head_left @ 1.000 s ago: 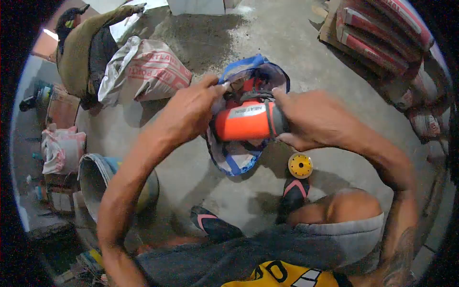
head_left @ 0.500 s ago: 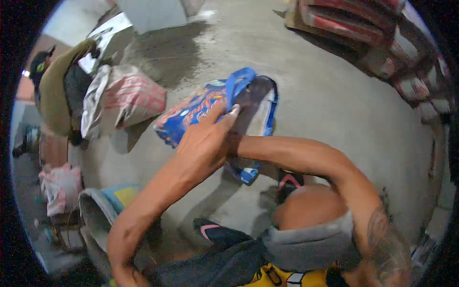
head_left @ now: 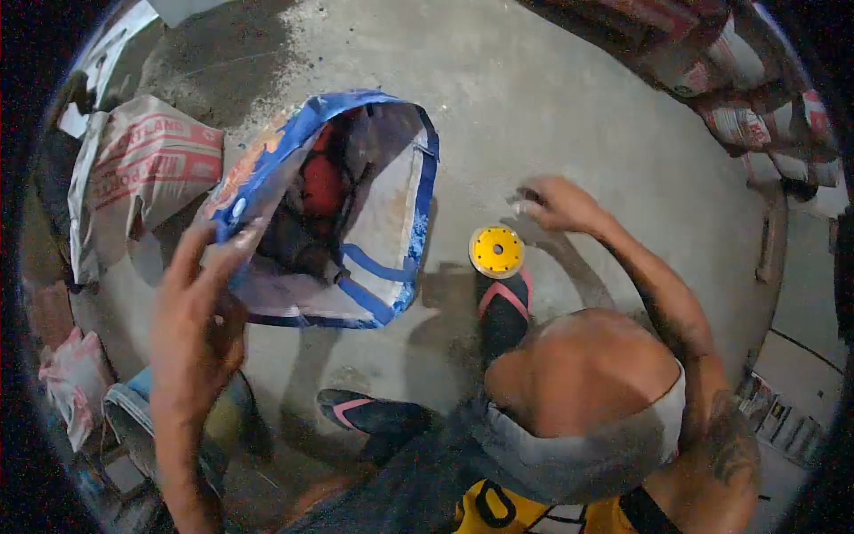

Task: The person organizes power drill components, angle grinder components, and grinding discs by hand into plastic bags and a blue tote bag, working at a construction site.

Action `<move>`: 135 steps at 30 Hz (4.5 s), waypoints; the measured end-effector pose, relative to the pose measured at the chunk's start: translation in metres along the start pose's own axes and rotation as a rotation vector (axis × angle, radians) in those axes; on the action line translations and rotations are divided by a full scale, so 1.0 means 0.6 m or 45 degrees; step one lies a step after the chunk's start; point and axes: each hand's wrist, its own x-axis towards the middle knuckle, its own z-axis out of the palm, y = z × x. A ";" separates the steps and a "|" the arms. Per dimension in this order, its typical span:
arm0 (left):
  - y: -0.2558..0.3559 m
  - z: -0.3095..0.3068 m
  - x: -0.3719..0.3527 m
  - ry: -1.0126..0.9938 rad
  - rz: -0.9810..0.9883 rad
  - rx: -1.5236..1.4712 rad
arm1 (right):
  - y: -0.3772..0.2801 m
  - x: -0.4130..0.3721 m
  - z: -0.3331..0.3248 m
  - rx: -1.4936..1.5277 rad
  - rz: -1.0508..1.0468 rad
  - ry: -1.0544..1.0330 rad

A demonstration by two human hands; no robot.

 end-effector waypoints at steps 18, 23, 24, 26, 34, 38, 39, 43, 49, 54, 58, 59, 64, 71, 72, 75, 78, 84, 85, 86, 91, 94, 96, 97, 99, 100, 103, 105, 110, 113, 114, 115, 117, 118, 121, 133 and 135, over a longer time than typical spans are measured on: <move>0.044 -0.019 0.094 0.246 0.078 -0.636 | 0.027 0.019 0.033 0.835 0.524 0.217; 0.093 -0.019 0.078 0.144 0.292 -0.677 | 0.191 0.135 0.018 1.378 0.298 0.524; 0.105 -0.011 0.072 0.044 0.347 -0.614 | 0.177 0.153 -0.012 1.121 0.570 0.581; 0.129 0.012 0.059 -0.215 0.433 -0.453 | 0.117 0.183 -0.081 0.567 1.078 0.671; 0.123 0.162 0.036 -0.210 0.574 0.669 | 0.174 0.243 -0.098 -0.107 0.570 0.599; 0.108 0.184 0.029 -0.302 0.484 0.863 | 0.156 0.244 -0.096 -0.281 0.567 0.556; 0.104 0.184 0.027 -0.301 0.502 0.903 | 0.151 0.247 -0.098 -0.279 0.567 0.541; 0.106 0.204 0.022 -0.254 0.492 0.852 | 0.156 0.249 -0.100 -0.250 0.575 0.530; 0.099 0.244 0.047 -0.324 0.217 0.454 | 0.169 0.261 -0.108 -0.123 0.593 0.565; 0.091 0.238 0.051 -0.163 0.333 0.374 | 0.179 0.247 -0.100 0.067 0.474 0.621; 0.112 0.128 0.059 -0.129 0.197 0.249 | 0.122 0.182 -0.085 0.485 0.431 0.508; 0.103 0.113 0.061 -0.076 0.203 0.302 | 0.084 0.158 -0.084 0.531 0.425 0.464; 0.058 0.075 0.055 0.042 0.258 0.640 | 0.042 0.086 0.014 0.667 0.328 0.339; 0.030 0.110 0.039 0.007 0.524 0.564 | -0.047 0.034 0.099 0.975 0.466 -0.009; 0.037 0.123 0.039 0.042 0.534 0.497 | -0.049 0.034 0.114 0.973 0.456 -0.064; 0.053 0.148 0.042 0.082 0.528 0.324 | -0.061 0.036 0.157 1.422 0.286 -0.139; 0.049 0.142 0.050 -0.042 0.450 0.197 | -0.089 0.044 0.139 1.681 0.218 -0.393; 0.078 0.100 0.049 -0.316 0.422 0.004 | -0.188 0.054 0.073 2.069 -0.055 -0.723; 0.083 0.092 0.049 -0.367 0.426 -0.008 | -0.200 0.054 0.067 2.085 -0.081 -0.741; 0.086 0.083 0.049 -0.418 0.432 -0.017 | -0.211 0.054 0.062 2.102 -0.108 -0.760; 0.072 0.010 0.060 -0.251 0.188 -0.799 | -0.235 0.062 0.055 2.205 -0.157 -0.859; 0.061 -0.054 0.064 -0.099 0.087 -0.996 | -0.238 0.065 0.053 1.911 -0.405 -0.633; 0.056 -0.077 0.062 -0.050 -0.107 -1.230 | -0.234 0.064 0.035 1.909 -0.415 -0.578; 0.048 -0.078 0.064 -0.019 -0.034 -1.245 | -0.229 0.063 0.022 1.907 -0.420 -0.553; 0.052 -0.079 0.066 0.039 0.079 -1.268 | -0.235 0.068 -0.013 1.755 -0.478 -0.522; 0.054 -0.080 0.066 0.036 0.097 -1.265 | -0.249 0.067 -0.034 1.637 -0.543 -0.479; 0.058 -0.094 0.066 0.030 0.159 -1.246 | -0.279 0.080 -0.038 1.206 -0.646 -0.547; 0.064 -0.112 0.063 0.043 0.199 -1.225 | -0.284 0.087 -0.015 0.916 -0.720 -0.738; 0.040 -0.132 0.057 0.222 0.270 -1.174 | -0.248 0.082 0.016 0.443 -0.515 -1.005; 0.035 -0.132 0.043 0.163 0.206 -1.178 | -0.229 0.077 0.011 0.496 -0.572 -0.708; 0.033 -0.131 0.040 0.144 0.209 -1.169 | -0.236 0.076 0.000 0.578 -0.627 -0.559; 0.034 -0.129 0.040 0.125 0.209 -1.158 | -0.239 0.074 -0.013 0.659 -0.683 -0.408; 0.042 -0.126 0.053 0.195 0.255 -1.150 | -0.256 0.079 -0.022 0.649 -0.556 -0.572; 0.048 -0.127 0.059 0.235 0.278 -1.139 | -0.245 0.089 0.003 0.624 -0.625 -0.646; 0.059 -0.146 0.074 0.255 0.203 -1.271 | -0.249 0.089 0.015 0.489 -0.494 -1.065; 0.041 -0.117 0.110 0.375 0.315 -1.156 | -0.498 0.112 -0.317 0.183 -0.780 -1.267; 0.074 -0.089 0.079 0.321 0.190 -1.125 | -0.560 0.071 -0.317 0.084 -0.587 -1.254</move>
